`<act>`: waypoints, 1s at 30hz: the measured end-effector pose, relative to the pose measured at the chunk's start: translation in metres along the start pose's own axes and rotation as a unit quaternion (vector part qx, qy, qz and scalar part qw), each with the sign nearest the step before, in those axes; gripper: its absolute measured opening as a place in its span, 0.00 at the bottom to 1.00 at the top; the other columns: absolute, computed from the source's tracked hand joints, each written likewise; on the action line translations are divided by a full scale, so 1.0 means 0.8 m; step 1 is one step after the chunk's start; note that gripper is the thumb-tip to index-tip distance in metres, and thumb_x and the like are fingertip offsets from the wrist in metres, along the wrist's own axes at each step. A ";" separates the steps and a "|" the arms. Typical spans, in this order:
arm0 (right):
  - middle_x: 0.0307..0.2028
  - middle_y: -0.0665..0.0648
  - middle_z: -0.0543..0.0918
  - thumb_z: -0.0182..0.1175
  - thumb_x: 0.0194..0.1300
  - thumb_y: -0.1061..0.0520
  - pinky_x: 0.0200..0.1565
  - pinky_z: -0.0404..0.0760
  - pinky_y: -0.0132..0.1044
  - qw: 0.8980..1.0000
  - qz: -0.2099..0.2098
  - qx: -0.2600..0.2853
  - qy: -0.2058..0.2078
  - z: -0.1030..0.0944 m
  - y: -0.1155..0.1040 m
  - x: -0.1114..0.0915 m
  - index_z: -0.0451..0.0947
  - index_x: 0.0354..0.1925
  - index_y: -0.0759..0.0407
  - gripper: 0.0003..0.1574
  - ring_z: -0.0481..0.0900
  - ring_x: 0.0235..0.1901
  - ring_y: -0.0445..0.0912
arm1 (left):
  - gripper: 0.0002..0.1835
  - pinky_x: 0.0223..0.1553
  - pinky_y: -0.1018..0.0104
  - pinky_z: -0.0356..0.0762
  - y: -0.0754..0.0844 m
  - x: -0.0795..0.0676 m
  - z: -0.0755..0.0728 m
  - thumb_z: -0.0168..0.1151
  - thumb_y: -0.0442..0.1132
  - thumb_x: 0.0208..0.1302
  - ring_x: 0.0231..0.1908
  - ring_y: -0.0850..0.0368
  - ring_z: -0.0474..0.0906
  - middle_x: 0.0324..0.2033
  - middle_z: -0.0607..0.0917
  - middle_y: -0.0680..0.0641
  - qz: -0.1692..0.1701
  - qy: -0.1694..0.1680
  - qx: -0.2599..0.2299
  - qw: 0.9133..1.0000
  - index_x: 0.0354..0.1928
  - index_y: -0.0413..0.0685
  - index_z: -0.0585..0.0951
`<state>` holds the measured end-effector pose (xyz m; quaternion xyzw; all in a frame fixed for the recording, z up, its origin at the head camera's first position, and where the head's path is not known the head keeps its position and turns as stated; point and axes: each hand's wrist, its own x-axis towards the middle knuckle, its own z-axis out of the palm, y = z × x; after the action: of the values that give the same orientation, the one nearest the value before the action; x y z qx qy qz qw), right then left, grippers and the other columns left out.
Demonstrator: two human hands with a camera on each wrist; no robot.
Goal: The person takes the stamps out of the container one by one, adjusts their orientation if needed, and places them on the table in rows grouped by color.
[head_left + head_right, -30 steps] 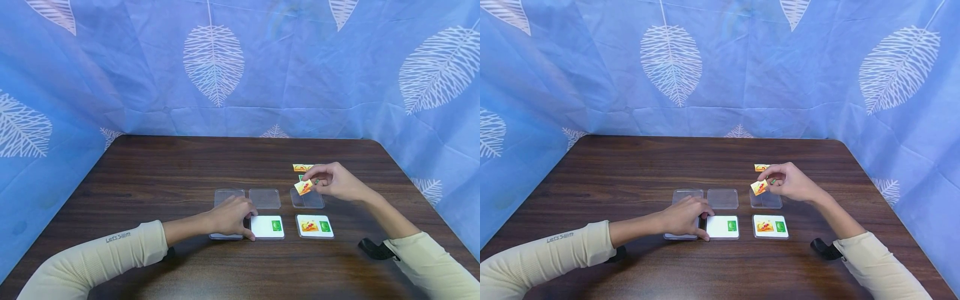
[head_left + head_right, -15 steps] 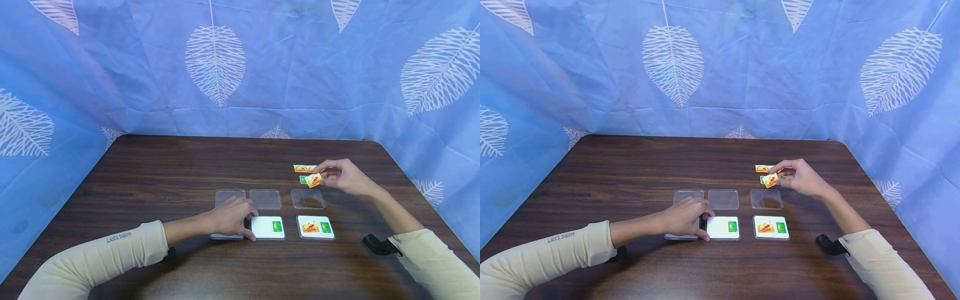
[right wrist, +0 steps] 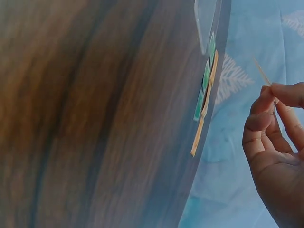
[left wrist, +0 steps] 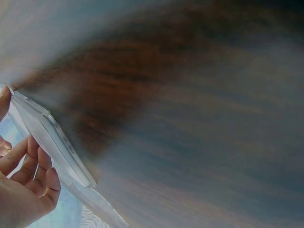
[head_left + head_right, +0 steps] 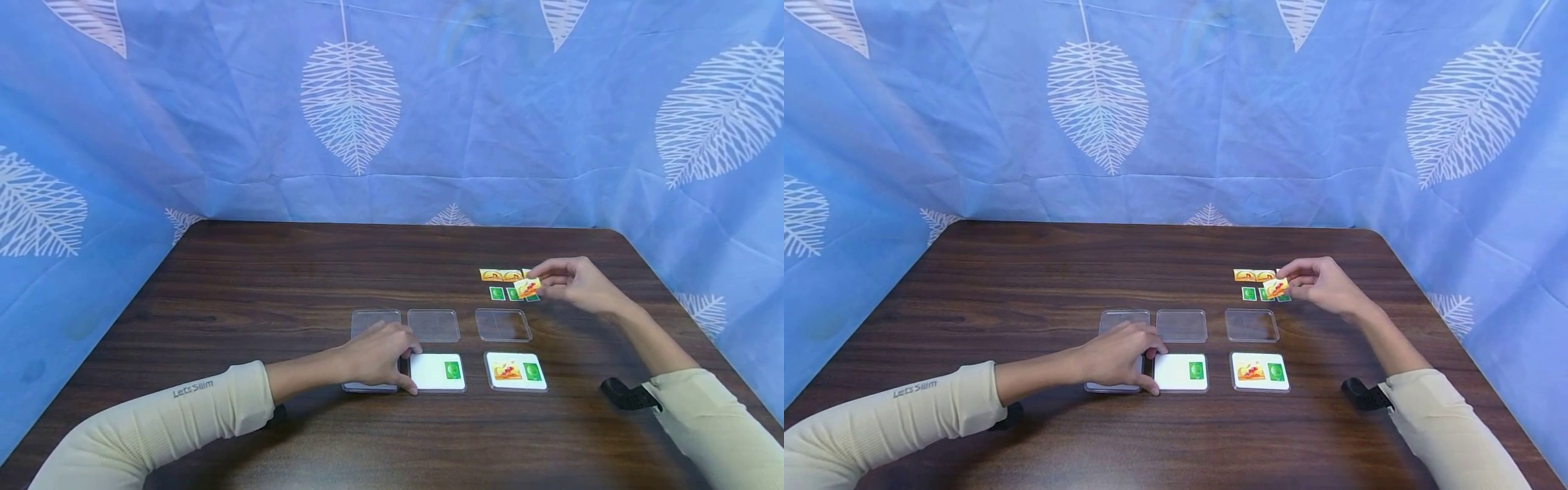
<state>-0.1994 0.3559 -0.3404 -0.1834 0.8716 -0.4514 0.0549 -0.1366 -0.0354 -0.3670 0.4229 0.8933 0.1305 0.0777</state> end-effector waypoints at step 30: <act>0.44 0.68 0.84 0.58 0.70 0.69 0.32 0.78 0.40 0.990 0.087 -0.099 0.040 -0.043 0.047 0.019 0.78 0.57 0.74 0.19 0.81 0.33 0.45 | 0.28 0.40 0.68 0.72 -0.003 -0.002 0.001 0.83 0.56 0.49 0.35 0.63 0.75 0.34 0.84 0.54 0.011 0.012 -0.009 1.000 0.47 0.45 0.89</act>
<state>-0.2329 0.3964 -0.3497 -0.0935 0.9261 -0.3634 0.0402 -0.1372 -0.0379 -0.3686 0.4308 0.8881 0.1445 0.0692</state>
